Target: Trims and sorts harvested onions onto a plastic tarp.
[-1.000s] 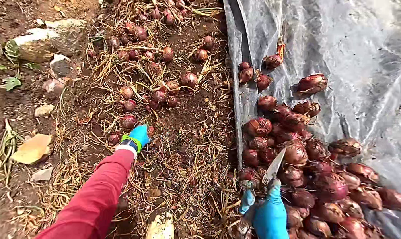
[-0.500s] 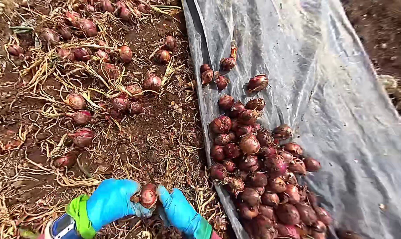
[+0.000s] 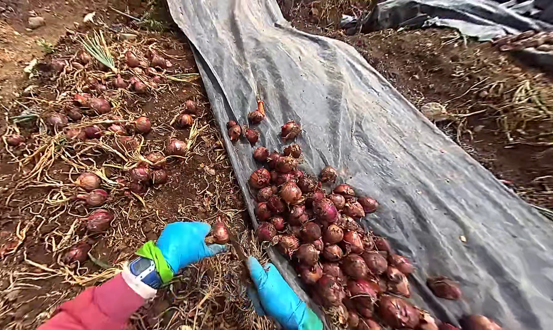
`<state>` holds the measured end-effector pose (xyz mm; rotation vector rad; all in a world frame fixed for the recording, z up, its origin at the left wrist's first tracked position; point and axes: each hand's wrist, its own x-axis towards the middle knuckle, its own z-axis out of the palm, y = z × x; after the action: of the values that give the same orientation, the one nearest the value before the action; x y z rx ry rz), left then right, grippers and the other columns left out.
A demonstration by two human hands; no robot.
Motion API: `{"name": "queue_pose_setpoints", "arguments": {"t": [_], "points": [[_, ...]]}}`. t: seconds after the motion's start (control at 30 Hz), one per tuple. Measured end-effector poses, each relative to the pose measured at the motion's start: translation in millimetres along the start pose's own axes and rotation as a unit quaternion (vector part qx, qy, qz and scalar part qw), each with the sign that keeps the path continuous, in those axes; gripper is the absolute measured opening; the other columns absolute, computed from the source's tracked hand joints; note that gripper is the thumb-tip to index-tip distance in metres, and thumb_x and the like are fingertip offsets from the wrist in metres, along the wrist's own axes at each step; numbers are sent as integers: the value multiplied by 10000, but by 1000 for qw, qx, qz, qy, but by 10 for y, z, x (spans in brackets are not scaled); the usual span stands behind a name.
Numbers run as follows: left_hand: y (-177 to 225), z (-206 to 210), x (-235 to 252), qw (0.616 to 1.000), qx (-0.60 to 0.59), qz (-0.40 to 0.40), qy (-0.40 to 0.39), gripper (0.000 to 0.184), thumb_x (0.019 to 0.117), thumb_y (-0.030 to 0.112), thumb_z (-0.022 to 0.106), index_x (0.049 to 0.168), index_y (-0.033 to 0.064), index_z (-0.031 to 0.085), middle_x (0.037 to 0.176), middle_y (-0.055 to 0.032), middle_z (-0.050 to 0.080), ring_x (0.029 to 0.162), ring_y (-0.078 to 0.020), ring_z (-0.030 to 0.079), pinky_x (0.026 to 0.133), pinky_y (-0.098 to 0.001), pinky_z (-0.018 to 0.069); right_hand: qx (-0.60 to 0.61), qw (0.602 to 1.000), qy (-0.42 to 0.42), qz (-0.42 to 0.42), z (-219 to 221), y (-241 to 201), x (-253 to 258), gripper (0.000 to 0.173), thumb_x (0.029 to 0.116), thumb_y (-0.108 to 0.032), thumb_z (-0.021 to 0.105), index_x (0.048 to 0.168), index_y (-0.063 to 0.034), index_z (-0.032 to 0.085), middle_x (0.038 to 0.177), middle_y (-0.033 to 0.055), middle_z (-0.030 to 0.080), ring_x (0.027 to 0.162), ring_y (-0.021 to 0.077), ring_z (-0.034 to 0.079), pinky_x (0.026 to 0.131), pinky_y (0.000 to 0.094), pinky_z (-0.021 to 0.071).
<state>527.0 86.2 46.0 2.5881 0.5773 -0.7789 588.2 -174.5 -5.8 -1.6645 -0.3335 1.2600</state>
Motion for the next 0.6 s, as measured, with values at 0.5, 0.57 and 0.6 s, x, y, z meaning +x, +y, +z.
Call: {"name": "queue_pose_setpoints", "arguments": {"t": [0.5,0.57,0.6], "points": [[-1167,-153,-44,999,-36,-28,-16,366,960,541,621,929,198,744,877,-28,726,899,-240,701,832,-525,556,71,973,127,-179,-9,-1186,954,729,1041,-660,143,968,-95,598,654,30,649,516,168,636,490,342,576],[-1639,69,-117,993,-88,-78,-5,368,986,503,629,987,162,765,951,-57,740,995,-259,692,956,-520,527,4,988,19,-153,212,-880,1097,755,915,-810,400,948,-94,635,714,39,670,556,171,648,512,360,574],[-1946,152,-87,982,-112,-147,40,347,984,493,642,1034,175,770,988,-59,750,1017,-257,700,960,-517,538,-123,988,-40,-86,332,-602,1238,787,885,-838,437,926,-83,655,728,42,667,580,176,641,535,373,572]]}}
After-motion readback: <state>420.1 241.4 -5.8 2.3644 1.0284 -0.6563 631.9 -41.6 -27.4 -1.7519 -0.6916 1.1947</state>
